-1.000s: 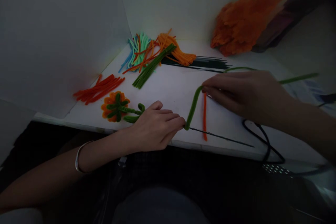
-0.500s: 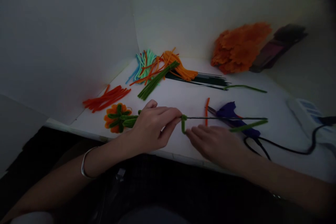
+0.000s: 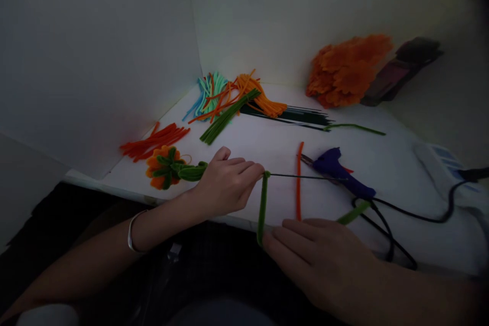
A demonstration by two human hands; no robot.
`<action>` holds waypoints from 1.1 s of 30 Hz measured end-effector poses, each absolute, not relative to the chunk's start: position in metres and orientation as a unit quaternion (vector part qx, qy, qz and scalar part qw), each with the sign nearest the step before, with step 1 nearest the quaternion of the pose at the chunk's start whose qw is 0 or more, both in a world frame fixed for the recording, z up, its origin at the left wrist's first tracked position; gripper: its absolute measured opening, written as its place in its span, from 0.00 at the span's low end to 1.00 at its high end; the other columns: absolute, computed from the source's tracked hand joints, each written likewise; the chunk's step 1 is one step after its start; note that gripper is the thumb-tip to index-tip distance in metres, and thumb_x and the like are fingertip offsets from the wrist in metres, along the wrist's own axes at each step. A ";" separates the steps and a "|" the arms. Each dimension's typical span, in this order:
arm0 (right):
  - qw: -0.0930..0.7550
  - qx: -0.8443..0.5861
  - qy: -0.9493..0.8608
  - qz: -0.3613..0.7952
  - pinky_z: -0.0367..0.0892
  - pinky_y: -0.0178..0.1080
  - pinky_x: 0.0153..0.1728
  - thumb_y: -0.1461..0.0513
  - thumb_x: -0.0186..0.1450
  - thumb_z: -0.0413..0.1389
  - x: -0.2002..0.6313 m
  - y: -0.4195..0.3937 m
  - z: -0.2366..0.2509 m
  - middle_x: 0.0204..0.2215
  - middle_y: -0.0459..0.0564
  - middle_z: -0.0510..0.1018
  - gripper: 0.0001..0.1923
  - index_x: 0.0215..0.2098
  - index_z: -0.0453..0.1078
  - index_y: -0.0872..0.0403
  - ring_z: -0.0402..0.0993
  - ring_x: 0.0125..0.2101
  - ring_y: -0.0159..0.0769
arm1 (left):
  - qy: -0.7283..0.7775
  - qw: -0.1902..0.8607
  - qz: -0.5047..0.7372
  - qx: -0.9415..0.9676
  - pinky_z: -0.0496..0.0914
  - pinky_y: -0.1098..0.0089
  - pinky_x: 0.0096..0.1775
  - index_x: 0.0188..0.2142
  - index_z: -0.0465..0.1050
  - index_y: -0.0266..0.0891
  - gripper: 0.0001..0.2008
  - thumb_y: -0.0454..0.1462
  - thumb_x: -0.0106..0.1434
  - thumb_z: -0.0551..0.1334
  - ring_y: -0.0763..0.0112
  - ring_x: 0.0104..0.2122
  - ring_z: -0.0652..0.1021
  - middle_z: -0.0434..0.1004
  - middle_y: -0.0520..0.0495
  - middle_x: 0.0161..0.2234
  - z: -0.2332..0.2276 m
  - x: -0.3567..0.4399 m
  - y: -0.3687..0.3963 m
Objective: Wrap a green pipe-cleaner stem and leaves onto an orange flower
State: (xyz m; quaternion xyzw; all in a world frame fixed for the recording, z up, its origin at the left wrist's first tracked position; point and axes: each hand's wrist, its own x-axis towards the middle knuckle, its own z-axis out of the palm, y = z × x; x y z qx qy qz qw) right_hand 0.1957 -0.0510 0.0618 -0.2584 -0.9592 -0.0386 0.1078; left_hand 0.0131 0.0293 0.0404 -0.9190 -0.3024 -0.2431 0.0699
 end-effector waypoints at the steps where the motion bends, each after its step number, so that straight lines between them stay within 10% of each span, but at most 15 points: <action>1: 0.109 -0.260 -0.959 -0.042 0.55 0.36 0.19 0.70 0.63 0.41 0.196 -0.050 0.061 0.24 0.46 0.71 0.11 0.35 0.64 0.56 0.63 0.22 0.31 | -0.302 0.071 -0.243 -0.919 0.53 0.65 0.35 0.36 0.65 0.37 0.07 0.32 0.63 0.50 0.72 0.28 0.74 0.75 0.52 0.26 0.040 0.013 0.030; 10: 0.117 -0.296 -0.946 -0.056 0.54 0.36 0.20 0.73 0.61 0.40 0.205 -0.050 0.065 0.21 0.44 0.70 0.14 0.34 0.63 0.55 0.62 0.21 0.31 | -0.304 0.053 -0.215 -0.926 0.56 0.65 0.37 0.46 0.61 0.34 0.11 0.35 0.67 0.47 0.69 0.36 0.76 0.76 0.46 0.39 0.042 0.008 0.032; 33: 0.137 -0.429 -0.851 -0.270 0.49 0.34 0.19 0.57 0.67 0.44 0.248 -0.001 0.108 0.29 0.47 0.77 0.13 0.36 0.69 0.53 0.68 0.22 0.31 | -0.233 0.077 -0.191 -0.950 0.61 0.69 0.34 0.41 0.66 0.35 0.10 0.36 0.65 0.49 0.71 0.28 0.71 0.71 0.49 0.29 0.037 0.010 0.028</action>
